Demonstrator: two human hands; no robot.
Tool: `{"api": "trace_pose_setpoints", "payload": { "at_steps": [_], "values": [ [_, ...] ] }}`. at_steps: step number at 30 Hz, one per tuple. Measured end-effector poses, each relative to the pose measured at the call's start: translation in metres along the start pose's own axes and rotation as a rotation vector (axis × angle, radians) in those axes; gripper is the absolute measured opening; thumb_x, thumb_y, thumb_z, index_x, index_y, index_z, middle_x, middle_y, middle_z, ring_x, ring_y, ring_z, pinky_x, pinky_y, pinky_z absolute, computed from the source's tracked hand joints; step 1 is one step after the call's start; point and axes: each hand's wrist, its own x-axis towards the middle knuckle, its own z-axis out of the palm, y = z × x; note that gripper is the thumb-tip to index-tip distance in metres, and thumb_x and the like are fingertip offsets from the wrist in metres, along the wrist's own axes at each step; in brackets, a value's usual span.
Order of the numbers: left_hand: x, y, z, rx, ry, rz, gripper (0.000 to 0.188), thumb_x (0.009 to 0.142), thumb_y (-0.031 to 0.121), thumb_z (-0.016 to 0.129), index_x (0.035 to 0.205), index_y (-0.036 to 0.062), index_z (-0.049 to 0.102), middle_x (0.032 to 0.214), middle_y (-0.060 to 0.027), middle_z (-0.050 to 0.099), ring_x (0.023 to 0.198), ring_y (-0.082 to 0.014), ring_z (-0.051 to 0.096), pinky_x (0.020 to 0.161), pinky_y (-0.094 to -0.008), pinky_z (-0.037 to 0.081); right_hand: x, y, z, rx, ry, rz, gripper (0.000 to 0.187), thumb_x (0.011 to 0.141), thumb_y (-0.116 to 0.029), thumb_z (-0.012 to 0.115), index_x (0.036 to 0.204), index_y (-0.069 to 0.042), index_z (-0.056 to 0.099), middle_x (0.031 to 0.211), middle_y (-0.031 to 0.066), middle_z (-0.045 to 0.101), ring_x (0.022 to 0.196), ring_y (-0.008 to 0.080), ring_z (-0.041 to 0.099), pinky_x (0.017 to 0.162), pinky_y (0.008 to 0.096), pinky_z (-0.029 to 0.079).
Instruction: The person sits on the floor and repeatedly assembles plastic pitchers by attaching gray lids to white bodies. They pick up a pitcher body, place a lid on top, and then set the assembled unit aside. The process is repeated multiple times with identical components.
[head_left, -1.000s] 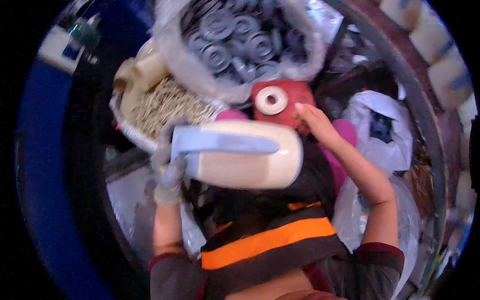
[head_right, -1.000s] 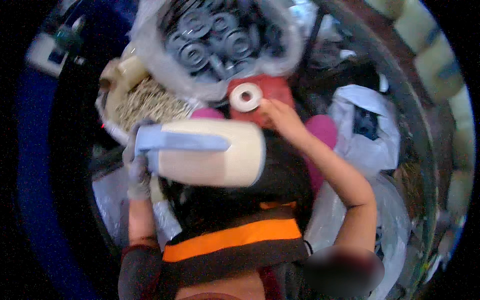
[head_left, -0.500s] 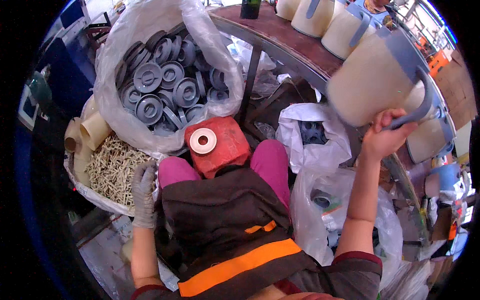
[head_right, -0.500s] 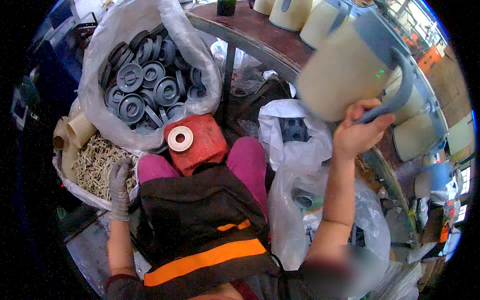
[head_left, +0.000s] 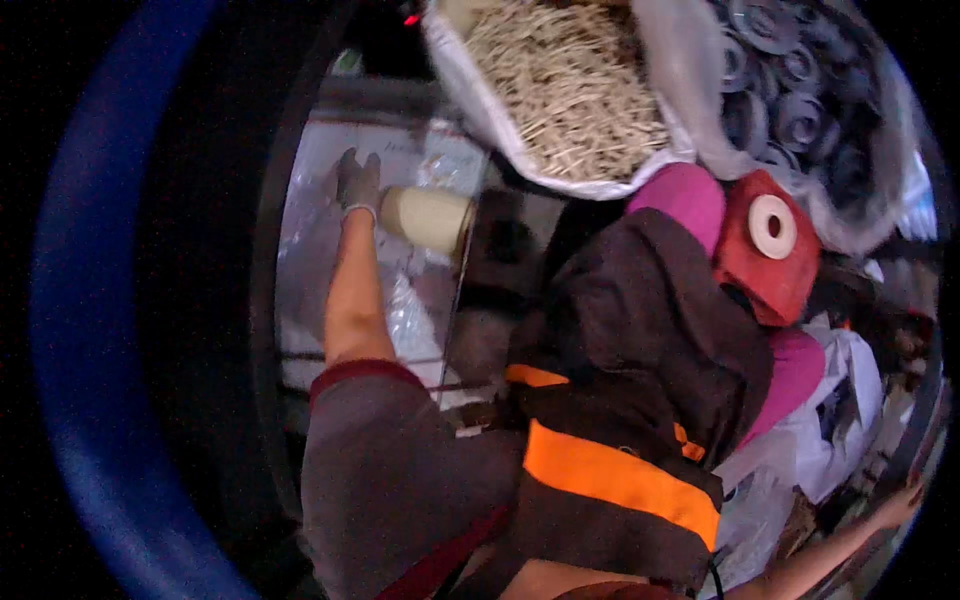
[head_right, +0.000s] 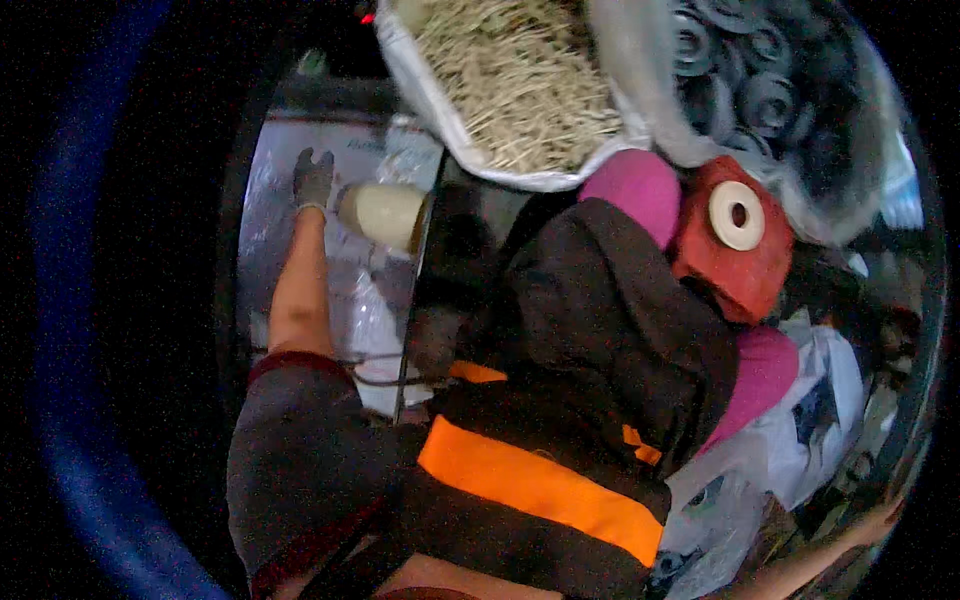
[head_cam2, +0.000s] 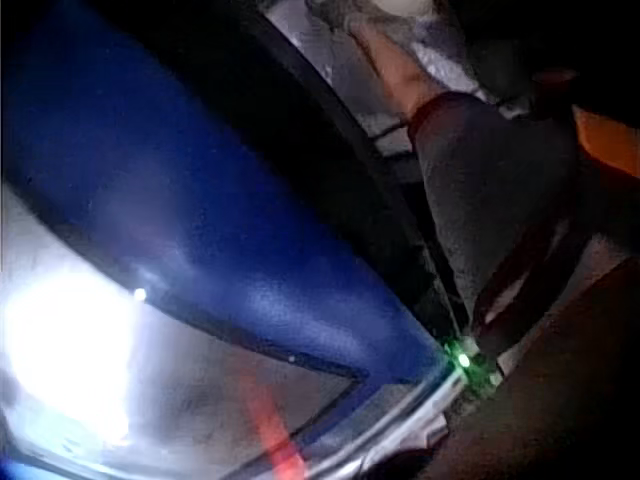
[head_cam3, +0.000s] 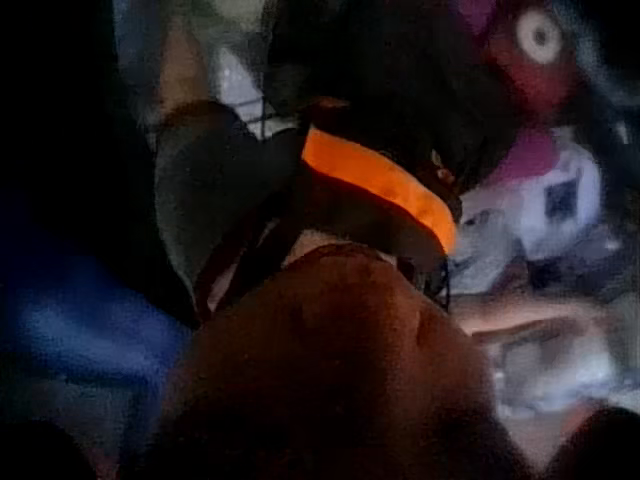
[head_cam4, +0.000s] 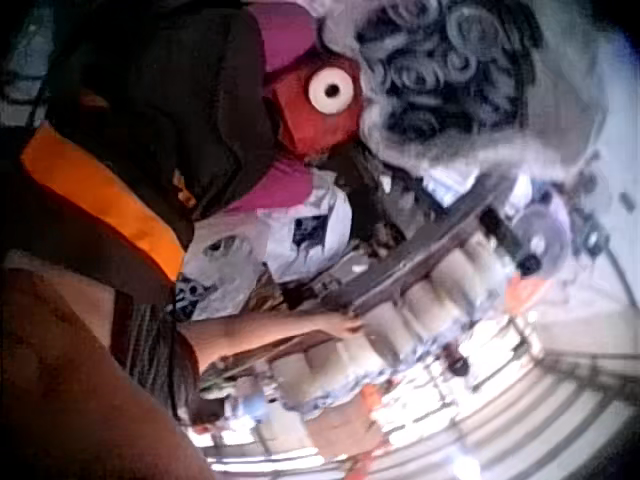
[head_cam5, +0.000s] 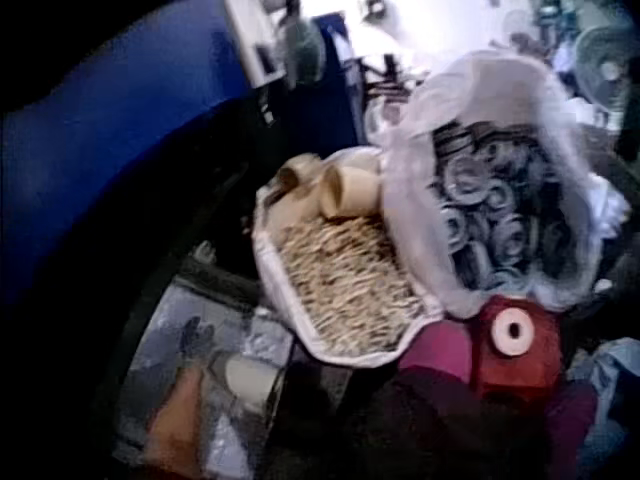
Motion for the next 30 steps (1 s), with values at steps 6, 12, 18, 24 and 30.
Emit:
{"api": "trace_pose_setpoints", "payload": {
  "at_steps": [6,12,18,24,30],
  "values": [
    [-0.063,-0.143,0.044,-0.319,-0.445,-0.469,0.058,0.07,0.055,0.065,0.103,0.0069,0.062,0.077,-0.0085,0.059,0.067,-0.0153,0.055,0.061,-0.0269,0.044,-0.09,-0.165,0.081,0.242,-0.226,-0.31,0.035,0.096,-0.023,0.042,0.124,-0.004,0.052,0.127,0.01,0.05,0.099,0.0204,0.059,0.082,0.0309,0.049],
    [-0.07,-0.082,0.019,-0.343,-0.339,-0.381,0.058,0.071,0.042,0.072,0.113,0.0057,0.058,0.094,-0.0072,0.06,0.081,-0.019,0.056,0.077,-0.0315,0.046,-0.114,-0.226,0.136,0.339,-0.467,-0.416,0.034,0.096,-0.025,0.043,0.123,-0.009,0.054,0.127,0.004,0.052,0.099,0.0144,0.057,0.083,0.0271,0.045],
    [-0.115,0.089,-0.056,-0.015,0.068,0.537,0.053,0.063,0.028,0.079,0.104,0.0017,0.06,0.121,-0.0178,0.042,0.104,-0.0324,0.051,0.089,-0.0384,0.045,-0.244,-0.342,0.167,0.526,-0.776,-0.553,0.025,0.09,-0.012,0.052,0.111,-0.001,0.059,0.105,0.0068,0.061,0.089,0.0147,0.06,0.08,0.0253,0.046],
    [-0.195,0.254,-0.106,-0.129,0.084,1.002,0.039,0.068,0.022,0.076,0.099,0.0022,0.062,0.121,-0.021,0.044,0.106,-0.034,0.053,0.085,-0.0425,0.047,-0.333,-0.437,0.137,0.771,-0.901,-0.869,0.074,0.067,-0.025,0.076,0.128,-0.004,0.04,0.122,0.0171,0.05,0.113,0.0318,0.049,0.096,0.0399,0.037],
    [-0.26,0.312,-0.103,-0.199,-0.288,1.445,0.045,0.065,0.026,0.075,0.104,0.0129,0.057,0.106,-0.0123,0.055,0.1,-0.0345,0.052,0.088,-0.0439,0.041,-0.299,-0.432,0.122,0.873,-0.641,-0.737,0.112,0.047,-0.036,0.085,0.136,0.0,0.025,0.133,0.0212,0.037,0.123,0.0363,0.038,0.103,0.0422,0.03]
  ]
}}
